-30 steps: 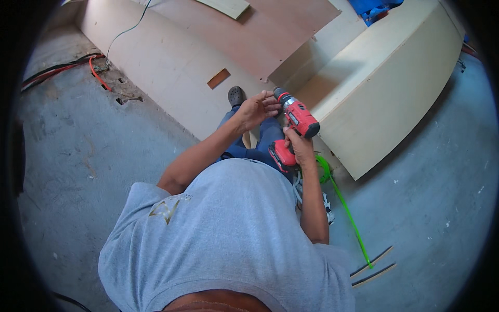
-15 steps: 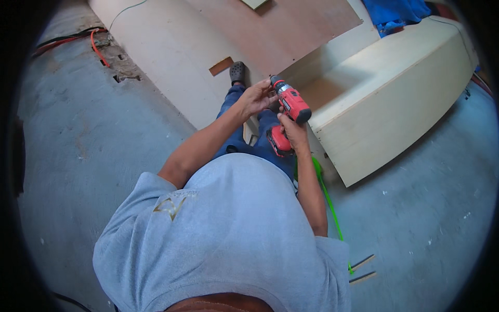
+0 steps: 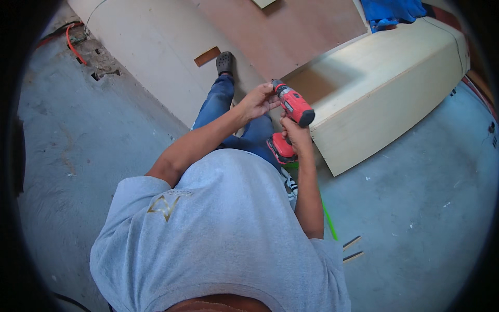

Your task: The person uses a power drill to drive screws into wooden panels and cabinets during assembly.

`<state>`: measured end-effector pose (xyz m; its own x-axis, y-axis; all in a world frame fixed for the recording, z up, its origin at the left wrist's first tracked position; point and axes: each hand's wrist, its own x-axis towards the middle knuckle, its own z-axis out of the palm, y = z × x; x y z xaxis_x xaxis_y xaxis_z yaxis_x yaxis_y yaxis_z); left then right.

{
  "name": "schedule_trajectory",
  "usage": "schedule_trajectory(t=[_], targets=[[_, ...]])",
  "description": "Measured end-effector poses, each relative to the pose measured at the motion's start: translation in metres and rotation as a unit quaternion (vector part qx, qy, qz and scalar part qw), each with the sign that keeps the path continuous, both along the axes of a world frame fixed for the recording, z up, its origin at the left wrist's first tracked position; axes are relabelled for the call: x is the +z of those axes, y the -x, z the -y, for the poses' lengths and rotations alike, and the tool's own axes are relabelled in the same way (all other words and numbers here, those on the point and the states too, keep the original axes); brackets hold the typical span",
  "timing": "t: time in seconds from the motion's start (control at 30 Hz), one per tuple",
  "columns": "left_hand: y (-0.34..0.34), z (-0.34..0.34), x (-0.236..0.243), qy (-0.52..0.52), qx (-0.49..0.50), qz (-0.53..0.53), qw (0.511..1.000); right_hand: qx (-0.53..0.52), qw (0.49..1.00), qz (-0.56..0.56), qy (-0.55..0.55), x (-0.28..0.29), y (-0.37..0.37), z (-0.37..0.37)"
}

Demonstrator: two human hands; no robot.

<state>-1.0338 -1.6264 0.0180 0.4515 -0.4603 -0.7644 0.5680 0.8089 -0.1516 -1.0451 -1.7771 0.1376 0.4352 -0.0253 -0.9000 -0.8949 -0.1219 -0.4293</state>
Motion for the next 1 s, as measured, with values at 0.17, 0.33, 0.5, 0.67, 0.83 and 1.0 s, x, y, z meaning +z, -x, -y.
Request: schedule_trajectory(t=[0.17,0.33,0.5,0.67,0.83,1.0], targets=[[-0.006,0.001,0.010,-0.016,-0.020,-0.027,0.999,-0.034,0.998,-0.040,-0.022,0.007,-0.012,-0.003],[0.002,0.000,-0.004,0.002,0.001,-0.029,1.000,0.009,0.999,-0.038,0.002,0.005,-0.010,-0.005],[-0.026,-0.004,0.064,-0.729,-0.140,0.177,0.647,0.213,0.965,0.021,0.151,0.004,-0.011,-0.010],[-0.057,-0.007,0.118,-0.529,-0.235,0.576,0.577,0.215,0.958,0.174,0.082,-0.017,0.015,0.005],[-0.062,-0.004,0.107,-0.519,-0.189,0.587,0.592,0.041,0.993,0.074,0.084,-0.015,0.022,-0.015],[-0.060,-0.008,0.110,-0.494,-0.191,0.606,0.593,0.022,0.990,0.087,0.107,0.009,0.007,-0.043]])
